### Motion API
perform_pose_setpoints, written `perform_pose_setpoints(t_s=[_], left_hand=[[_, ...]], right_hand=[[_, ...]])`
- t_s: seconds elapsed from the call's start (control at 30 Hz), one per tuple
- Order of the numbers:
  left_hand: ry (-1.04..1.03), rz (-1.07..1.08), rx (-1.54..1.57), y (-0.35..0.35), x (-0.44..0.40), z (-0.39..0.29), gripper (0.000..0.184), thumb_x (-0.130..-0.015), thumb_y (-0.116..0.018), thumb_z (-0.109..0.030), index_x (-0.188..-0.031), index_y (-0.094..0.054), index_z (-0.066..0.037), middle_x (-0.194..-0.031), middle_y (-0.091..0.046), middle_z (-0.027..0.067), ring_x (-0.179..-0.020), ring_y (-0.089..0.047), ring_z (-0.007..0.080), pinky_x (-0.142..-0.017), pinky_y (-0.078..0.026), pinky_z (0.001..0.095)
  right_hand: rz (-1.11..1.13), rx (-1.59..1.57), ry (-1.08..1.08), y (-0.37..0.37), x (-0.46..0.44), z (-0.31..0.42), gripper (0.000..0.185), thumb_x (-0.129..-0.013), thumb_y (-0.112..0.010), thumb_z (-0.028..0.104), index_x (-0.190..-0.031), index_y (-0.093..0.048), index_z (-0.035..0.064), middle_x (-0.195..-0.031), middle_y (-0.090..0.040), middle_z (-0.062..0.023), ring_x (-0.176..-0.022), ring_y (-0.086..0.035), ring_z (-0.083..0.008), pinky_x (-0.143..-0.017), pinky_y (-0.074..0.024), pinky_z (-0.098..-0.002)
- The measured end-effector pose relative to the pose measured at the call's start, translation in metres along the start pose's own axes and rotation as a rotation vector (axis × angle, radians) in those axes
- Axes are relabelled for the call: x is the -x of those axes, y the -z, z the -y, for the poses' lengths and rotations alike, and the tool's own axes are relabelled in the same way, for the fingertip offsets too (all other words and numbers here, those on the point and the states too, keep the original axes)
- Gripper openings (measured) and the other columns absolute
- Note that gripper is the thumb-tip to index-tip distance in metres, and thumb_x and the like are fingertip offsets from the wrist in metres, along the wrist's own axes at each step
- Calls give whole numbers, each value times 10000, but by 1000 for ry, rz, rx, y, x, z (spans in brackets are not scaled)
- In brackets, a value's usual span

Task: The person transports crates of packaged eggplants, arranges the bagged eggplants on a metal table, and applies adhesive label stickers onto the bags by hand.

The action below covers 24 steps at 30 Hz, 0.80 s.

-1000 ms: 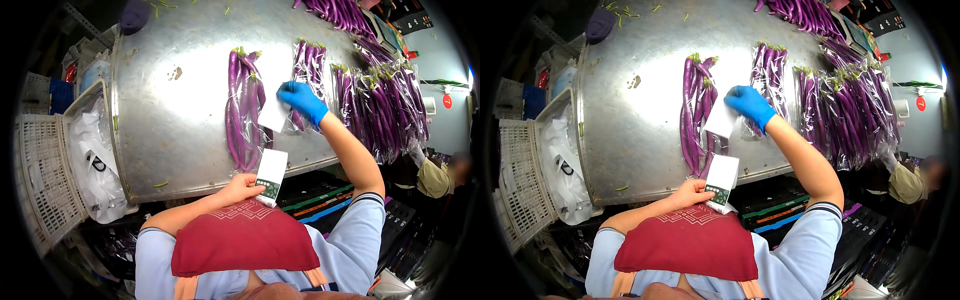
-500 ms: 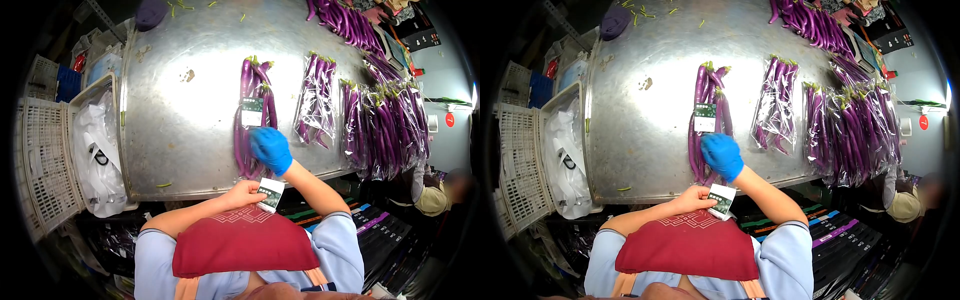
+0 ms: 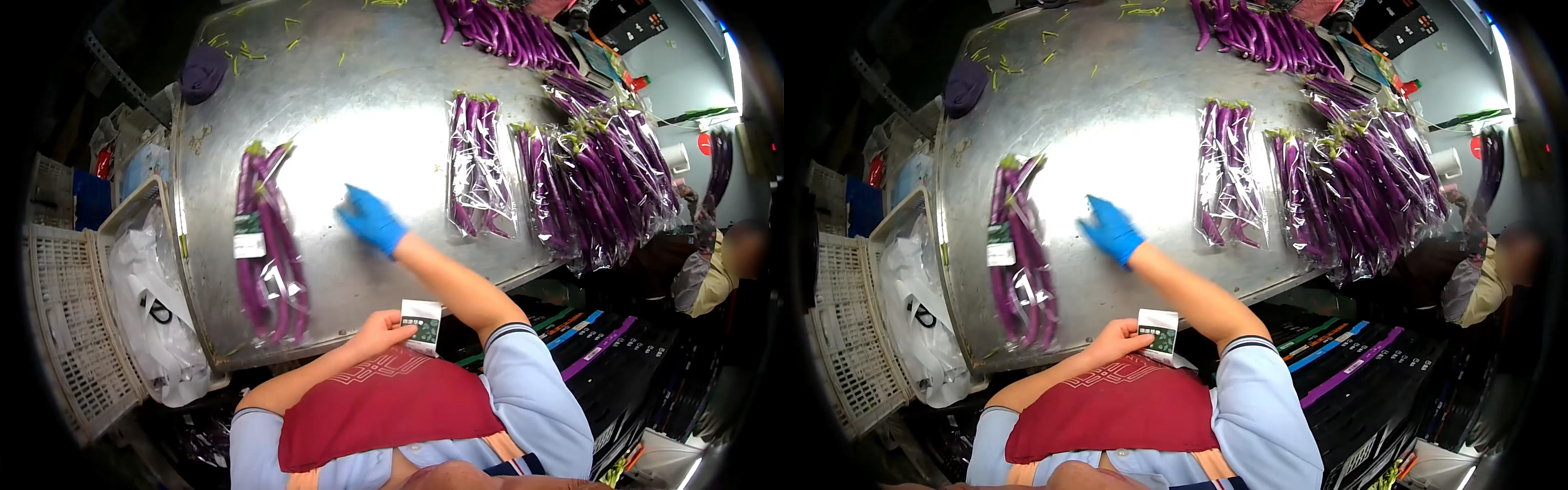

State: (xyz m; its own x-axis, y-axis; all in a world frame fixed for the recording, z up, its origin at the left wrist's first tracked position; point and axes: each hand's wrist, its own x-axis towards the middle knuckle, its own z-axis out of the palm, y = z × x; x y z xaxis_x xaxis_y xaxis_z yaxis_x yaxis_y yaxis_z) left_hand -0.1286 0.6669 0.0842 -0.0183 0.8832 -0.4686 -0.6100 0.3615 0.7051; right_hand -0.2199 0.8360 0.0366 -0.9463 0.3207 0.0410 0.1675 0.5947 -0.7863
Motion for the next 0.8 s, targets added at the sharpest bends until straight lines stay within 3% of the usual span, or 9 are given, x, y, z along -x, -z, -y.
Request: perform_pose_setpoints(t_s=[0.07, 0.17, 0.37, 0.43, 0.5, 0.53, 0.57, 0.7, 0.8], left_hand=[[-19, -33, 68, -2, 4, -4, 206, -840, -529, -118, -1003, -555, 5, -843, -603, 26, -692, -526, 57, -585, -420, 200], [-48, -56, 156, -2, 6, -6, 220, -843, -524, -109, -1026, -542, 11, -883, -607, 42, -741, -549, 74, -642, -440, 213], [-70, -5, 252, -13, 4, -32, 248, -846, -524, -120, -1056, -525, 12, -918, -600, 50, -769, -554, 82, -667, -447, 228], [-104, 18, 195, -16, 3, -36, 230, -845, -525, -122, -1041, -538, -3, -894, -593, 23, -746, -535, 63, -646, -432, 215], [-134, 55, 117, -14, 1, -34, 221, -844, -526, -123, -1034, -545, -11, -879, -587, 8, -736, -525, 56, -644, -426, 211], [-166, 57, 52, -13, 0, -34, 213, -843, -528, -125, -1026, -551, -18, -865, -578, -6, -728, -512, 49, -638, -418, 207], [-136, 27, -31, -13, 2, -43, 213, -843, -527, -121, -1021, -550, -5, -871, -583, 3, -737, -518, 53, -637, -421, 209], [-117, 90, 170, -18, -3, -59, 236, -828, -536, -98, -1020, -537, 40, -901, -597, 70, -797, -563, 105, -716, -451, 240], [38, 231, 159, -20, -7, -50, 255, -812, -567, -115, -1022, -543, 28, -934, -595, 71, -824, -562, 119, -754, -446, 249]], right_hand=[[-423, 726, 62, 66, -11, -30, 565, -724, -599, 225, -1178, -365, -15, -1012, -519, -212, -901, -531, -291, -809, -410, -376], [-365, 995, -363, 111, 11, -117, 642, -697, -556, 215, -1260, -310, 30, -1232, -347, -270, -1119, -378, -365, -854, -374, -447], [-210, 735, -84, 57, 45, -62, 402, -663, -539, 109, -1064, -533, 77, -1264, -295, -290, -951, -500, -379, -788, -448, -376], [122, 436, -119, 54, 47, -41, 519, -681, -565, 143, -1192, -471, 133, -1296, -269, -295, -1104, -426, -385, -867, -407, -390], [292, -70, -29, 66, 59, -18, 492, -748, -570, 167, -1219, -443, 104, -1268, -371, -230, -1114, -448, -298, -885, -398, -328], [386, -605, -274, 85, 66, 16, 453, -821, -539, 208, -1230, -421, 53, -1216, -458, -154, -1108, -453, -208, -905, -377, -294], [425, -732, -262, 97, 74, 34, 444, -848, -517, 238, -1216, -423, 9, -1190, -482, -121, -1091, -447, -158, -908, -362, -266], [808, -478, -378, 153, 107, 71, 423, -803, -585, 260, -1133, -505, 7, -936, -577, -40, -843, -514, -103, -753, -424, -249], [749, -316, -382, 179, 128, 72, 225, -768, -633, 199, -880, -590, 8, -776, -581, -26, -718, -509, -64, -642, -426, -214]])
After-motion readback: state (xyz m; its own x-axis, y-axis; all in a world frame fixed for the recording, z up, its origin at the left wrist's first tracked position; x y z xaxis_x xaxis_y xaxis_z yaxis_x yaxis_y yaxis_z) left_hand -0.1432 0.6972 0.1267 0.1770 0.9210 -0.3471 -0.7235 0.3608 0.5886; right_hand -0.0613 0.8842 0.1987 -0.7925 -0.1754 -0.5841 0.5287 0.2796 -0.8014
